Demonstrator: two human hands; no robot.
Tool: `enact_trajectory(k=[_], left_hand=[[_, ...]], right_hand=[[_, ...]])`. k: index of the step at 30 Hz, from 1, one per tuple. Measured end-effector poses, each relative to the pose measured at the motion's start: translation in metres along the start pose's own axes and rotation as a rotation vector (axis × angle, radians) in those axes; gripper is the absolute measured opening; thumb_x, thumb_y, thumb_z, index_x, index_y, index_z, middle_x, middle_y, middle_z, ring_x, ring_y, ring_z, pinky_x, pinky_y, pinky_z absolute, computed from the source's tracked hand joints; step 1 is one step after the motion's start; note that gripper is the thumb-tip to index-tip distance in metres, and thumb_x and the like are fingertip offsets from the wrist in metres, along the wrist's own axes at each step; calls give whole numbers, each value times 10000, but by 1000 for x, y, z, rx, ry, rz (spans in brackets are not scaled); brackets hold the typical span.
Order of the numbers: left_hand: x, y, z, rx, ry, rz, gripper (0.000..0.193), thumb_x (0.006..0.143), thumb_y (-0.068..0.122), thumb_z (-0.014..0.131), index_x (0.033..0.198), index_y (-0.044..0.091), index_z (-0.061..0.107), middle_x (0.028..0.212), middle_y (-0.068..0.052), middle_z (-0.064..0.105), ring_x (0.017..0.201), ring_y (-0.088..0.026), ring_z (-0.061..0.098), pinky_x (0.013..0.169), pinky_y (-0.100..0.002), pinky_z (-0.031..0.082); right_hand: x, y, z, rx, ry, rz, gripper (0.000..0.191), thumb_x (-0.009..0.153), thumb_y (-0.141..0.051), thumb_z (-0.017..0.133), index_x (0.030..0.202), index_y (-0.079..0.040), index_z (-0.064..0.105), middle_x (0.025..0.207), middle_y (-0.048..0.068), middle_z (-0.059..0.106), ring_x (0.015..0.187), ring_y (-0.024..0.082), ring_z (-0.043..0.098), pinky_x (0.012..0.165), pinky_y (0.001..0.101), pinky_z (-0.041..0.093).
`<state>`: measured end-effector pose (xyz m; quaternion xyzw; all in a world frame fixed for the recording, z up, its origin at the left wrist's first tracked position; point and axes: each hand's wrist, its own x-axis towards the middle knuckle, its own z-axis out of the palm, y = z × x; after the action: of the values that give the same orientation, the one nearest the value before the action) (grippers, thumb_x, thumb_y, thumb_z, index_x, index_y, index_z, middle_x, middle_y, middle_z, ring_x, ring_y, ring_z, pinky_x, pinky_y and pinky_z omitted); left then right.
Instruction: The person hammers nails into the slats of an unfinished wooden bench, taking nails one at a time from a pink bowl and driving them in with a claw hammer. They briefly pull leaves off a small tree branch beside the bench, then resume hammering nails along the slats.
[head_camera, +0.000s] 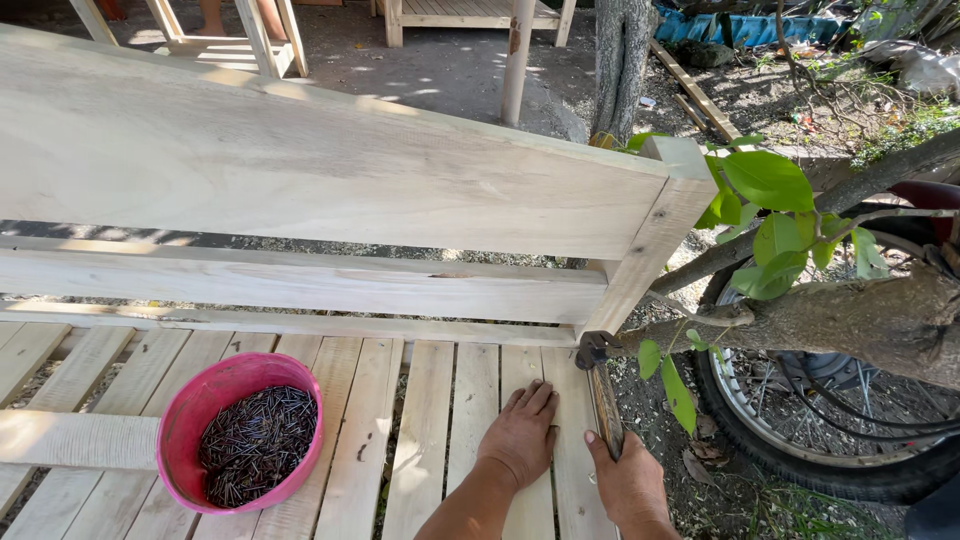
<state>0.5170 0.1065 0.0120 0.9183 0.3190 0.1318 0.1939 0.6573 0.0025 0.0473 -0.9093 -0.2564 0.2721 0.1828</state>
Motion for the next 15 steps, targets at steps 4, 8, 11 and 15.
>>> enact_trajectory(k=[4,8,11,15], left_hand=[[3,-1,1,21,-1,-4,567,930,114,527,1474,-18,442,1587,-129,377,1517,-271,274,1248,-402,188],[2,2,-5,28,-16,-16,607,884,62,522,1481,-10,436,1591,-116,371,1519,-261,269,1245,-397,185],[2,6,-9,57,-83,-46,602,895,49,496,1491,-8,428,1599,-114,363,1536,-253,252,1266,-387,179],[5,8,-11,75,-95,-48,626,891,13,455,1513,-4,389,1614,-109,330,1534,-242,223,1256,-385,160]], right_hand=[[3,1,1,2,48,-73,625,918,-611,624,1088,-10,648,982,234,761,1006,385,746,932,471,573],[7,4,0,-31,31,-57,625,933,-605,613,1102,-5,647,992,239,760,1014,391,744,935,478,572],[10,7,-4,-63,15,-59,618,934,-610,604,1106,-19,656,988,224,767,1021,373,739,943,475,567],[7,6,-9,-60,13,-65,610,949,-608,581,1110,-24,662,949,219,789,982,356,767,921,473,583]])
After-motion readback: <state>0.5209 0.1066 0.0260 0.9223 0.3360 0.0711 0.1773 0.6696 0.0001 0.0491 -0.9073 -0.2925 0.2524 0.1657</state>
